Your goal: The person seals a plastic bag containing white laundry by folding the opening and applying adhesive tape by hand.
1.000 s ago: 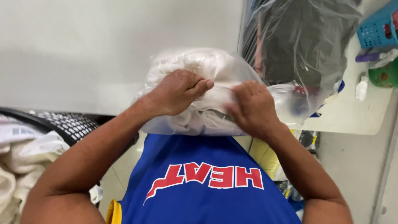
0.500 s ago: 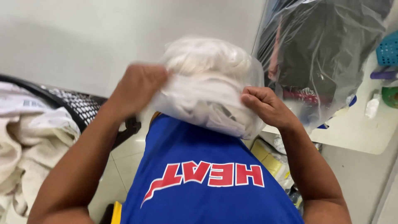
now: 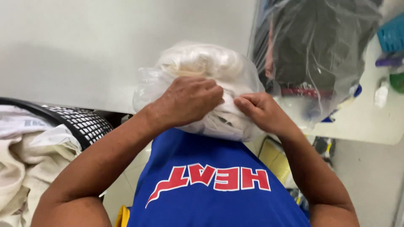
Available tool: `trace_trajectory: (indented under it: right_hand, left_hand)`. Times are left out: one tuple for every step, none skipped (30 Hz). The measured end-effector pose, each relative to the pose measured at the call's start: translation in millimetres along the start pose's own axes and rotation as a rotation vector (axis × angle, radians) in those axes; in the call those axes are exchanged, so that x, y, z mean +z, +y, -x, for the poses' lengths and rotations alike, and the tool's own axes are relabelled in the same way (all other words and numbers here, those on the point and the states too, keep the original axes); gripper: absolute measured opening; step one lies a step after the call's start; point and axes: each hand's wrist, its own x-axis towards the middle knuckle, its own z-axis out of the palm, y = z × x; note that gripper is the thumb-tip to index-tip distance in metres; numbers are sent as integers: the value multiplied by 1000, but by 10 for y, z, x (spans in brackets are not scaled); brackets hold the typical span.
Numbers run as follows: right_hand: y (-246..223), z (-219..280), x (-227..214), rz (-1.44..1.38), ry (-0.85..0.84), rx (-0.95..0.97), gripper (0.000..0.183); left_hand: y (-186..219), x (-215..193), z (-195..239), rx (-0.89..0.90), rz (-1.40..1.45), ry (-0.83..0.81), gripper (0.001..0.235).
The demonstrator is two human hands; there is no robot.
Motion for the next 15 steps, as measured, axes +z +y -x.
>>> trace_trajectory:
  right_hand:
    - [122, 144, -17, -9, 8, 9, 47]
    - [230, 241, -42, 433, 182, -154, 37]
    - [337, 336, -62, 875, 356, -320, 54]
    - [469, 299, -47, 871, 357, -313, 54]
    - [606, 264, -36, 564, 295, -216, 39]
    - [743, 269, -28, 257, 236, -110, 36]
    - [823, 304, 14, 255, 244, -94, 36]
    - [892, 251, 30, 74, 234, -98, 39]
    - [953, 199, 51, -106, 222, -103, 45]
    - [859, 196, 22, -107, 222, -108, 45]
    - [769, 191, -1, 42, 288, -127, 35]
    - [678, 219, -29, 194, 347, -139, 36]
    - [554, 139, -94, 195, 342, -136, 36]
    - [430, 46, -153, 360, 393, -325, 60]
    - [303, -45, -210, 522, 440, -517, 91]
  left_hand:
    - [1, -47, -36, 7, 10, -10, 14]
    - [-14, -111, -57, -178, 160, -148, 22]
    - [-32, -176, -73, -362, 312, -285, 32]
    - [-40, -173, -100, -360, 315, -292, 32]
    - [-46, -165, -131, -402, 333, -325, 36]
    - [-41, -140, -176, -438, 358, -363, 40]
    - [20, -67, -150, -428, 370, -374, 40]
    - [41, -31, -135, -421, 295, -328, 40]
    - [62, -3, -114, -414, 220, -282, 41]
    - [57, 0, -95, -414, 215, -281, 41]
    - [48, 6, -69, -389, 200, -258, 41]
    - [66, 28, -34, -370, 194, -234, 41]
    - [66, 26, -57, -374, 198, -234, 41]
    - [69, 16, -66, -369, 219, -232, 41]
    - [75, 2, -75, -364, 239, -230, 41]
